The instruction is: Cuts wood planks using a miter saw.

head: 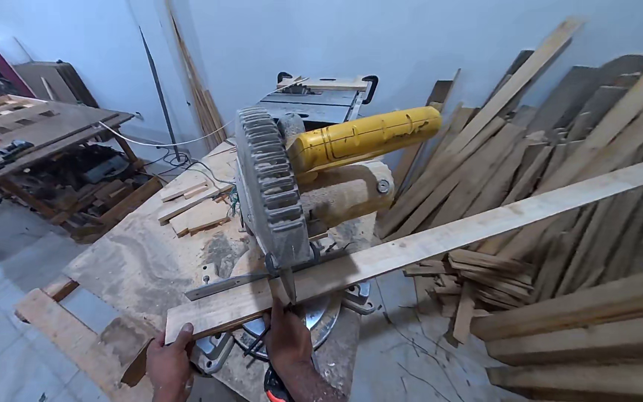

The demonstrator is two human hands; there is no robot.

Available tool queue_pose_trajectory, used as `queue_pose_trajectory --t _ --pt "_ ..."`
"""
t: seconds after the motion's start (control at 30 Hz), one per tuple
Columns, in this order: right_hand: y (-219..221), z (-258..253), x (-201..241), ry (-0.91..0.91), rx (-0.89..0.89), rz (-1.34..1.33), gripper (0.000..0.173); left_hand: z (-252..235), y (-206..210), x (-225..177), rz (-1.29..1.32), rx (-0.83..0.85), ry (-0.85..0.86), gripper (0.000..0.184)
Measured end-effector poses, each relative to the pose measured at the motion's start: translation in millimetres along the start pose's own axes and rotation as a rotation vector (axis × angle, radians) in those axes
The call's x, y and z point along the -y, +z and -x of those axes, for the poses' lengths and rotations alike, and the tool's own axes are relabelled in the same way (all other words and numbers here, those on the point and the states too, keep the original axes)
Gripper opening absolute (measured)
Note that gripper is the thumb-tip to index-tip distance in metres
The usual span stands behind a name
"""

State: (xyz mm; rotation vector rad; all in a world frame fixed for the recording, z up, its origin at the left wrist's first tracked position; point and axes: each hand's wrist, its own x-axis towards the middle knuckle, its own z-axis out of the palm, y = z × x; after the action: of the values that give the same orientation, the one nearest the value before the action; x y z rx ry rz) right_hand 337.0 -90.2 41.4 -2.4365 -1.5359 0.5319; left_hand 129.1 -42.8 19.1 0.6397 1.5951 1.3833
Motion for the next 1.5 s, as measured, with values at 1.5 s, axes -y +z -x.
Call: queue_pose_trajectory --t 1.5 --pt "6 -8 -4 0.016 -0.062 0.007 0.051 -18 -10 8 -0.130 0.015 0.052 0.031"
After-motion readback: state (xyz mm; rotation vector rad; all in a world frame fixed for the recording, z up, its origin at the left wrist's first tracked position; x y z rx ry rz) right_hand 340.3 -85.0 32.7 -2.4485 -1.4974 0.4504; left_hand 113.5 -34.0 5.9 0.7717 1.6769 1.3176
